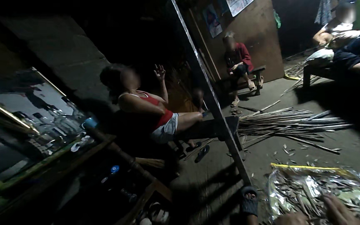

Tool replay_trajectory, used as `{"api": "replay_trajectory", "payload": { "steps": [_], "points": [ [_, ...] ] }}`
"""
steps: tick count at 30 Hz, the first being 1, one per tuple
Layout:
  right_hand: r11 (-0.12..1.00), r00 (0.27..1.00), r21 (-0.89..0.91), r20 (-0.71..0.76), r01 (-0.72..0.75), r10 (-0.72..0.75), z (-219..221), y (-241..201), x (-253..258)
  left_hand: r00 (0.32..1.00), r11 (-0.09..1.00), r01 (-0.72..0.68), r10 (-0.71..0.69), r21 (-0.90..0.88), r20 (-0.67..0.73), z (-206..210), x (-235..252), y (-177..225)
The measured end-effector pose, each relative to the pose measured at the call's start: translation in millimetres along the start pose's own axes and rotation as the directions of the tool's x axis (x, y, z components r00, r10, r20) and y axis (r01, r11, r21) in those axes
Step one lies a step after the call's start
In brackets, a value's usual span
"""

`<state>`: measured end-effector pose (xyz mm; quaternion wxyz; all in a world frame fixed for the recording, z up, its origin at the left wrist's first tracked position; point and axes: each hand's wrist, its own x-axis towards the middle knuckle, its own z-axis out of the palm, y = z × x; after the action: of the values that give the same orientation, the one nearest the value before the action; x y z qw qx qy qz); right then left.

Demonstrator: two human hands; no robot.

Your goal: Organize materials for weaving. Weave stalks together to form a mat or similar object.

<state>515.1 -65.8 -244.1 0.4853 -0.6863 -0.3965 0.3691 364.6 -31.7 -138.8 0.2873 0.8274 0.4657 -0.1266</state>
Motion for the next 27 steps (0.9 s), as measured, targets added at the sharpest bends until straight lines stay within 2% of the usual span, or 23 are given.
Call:
{"api": "replay_trajectory", "payload": {
  "steps": [2, 5, 8, 10, 13, 15, 19, 21, 23, 25, 27],
  "points": [
    [0.993, 0.986, 0.028, 0.119, 0.111, -0.113, 6.6, -1.5, -6.8, 0.998, 0.997, 0.068, -0.069, 0.033, 0.011, -5.5, 5.6, 0.5],
    [0.987, 0.961, -0.034, 0.238, 0.156, -0.144, 13.9, -2.9, -14.9, 0.997, 0.998, 0.065, -0.066, 0.02, 0.041, -13.8, 9.4, 9.2],
    [0.978, 0.962, -0.105, 0.227, 0.178, -0.151, 12.1, -4.8, -16.1, 1.0, 1.0, 0.01, -0.01, 0.015, 0.023, -12.5, 10.9, 16.2],
    [0.971, 0.973, -0.138, 0.149, 0.197, -0.177, 10.9, -2.1, -14.0, 1.0, 1.0, -0.012, 0.012, -0.016, 0.004, -7.1, 15.2, 14.1],
    [0.977, 0.996, -0.192, 0.013, 0.092, -0.092, 5.7, -0.5, -8.8, 0.999, 0.998, -0.045, 0.046, -0.045, 0.018, 3.2, 18.4, 6.2],
    [0.98, 0.998, -0.199, -0.046, 0.023, -0.033, 4.7, 3.5, -3.0, 0.998, 0.998, -0.058, 0.058, -0.002, 0.024, 5.8, 12.1, 5.3],
    [0.989, 0.985, -0.012, -0.085, -0.149, 0.148, -1.7, -11.2, -0.9, 0.999, 0.997, -0.043, 0.042, 0.067, 0.022, 4.8, 2.7, 1.4],
    [0.999, 0.999, -0.004, 0.011, -0.051, 0.051, -2.2, -22.0, -6.6, 0.999, 0.997, 0.022, -0.025, 0.072, 0.029, -6.6, 0.2, -1.5],
    [0.994, 0.984, -0.006, 0.143, 0.111, -0.109, 4.5, -4.4, -6.5, 0.994, 0.992, 0.068, -0.076, 0.11, 0.073, -14.7, 4.2, -2.0],
    [0.984, 0.957, -0.052, 0.246, 0.173, -0.155, 11.0, -2.6, -12.7, 0.993, 0.993, 0.061, -0.07, 0.104, 0.092, -16.5, 7.7, 1.8],
    [0.974, 0.955, -0.119, 0.252, 0.191, -0.156, 15.3, 1.3, -14.1, 0.999, 0.998, 0.003, -0.006, 0.059, 0.044, -12.0, 10.1, 3.7]
  ]
}}
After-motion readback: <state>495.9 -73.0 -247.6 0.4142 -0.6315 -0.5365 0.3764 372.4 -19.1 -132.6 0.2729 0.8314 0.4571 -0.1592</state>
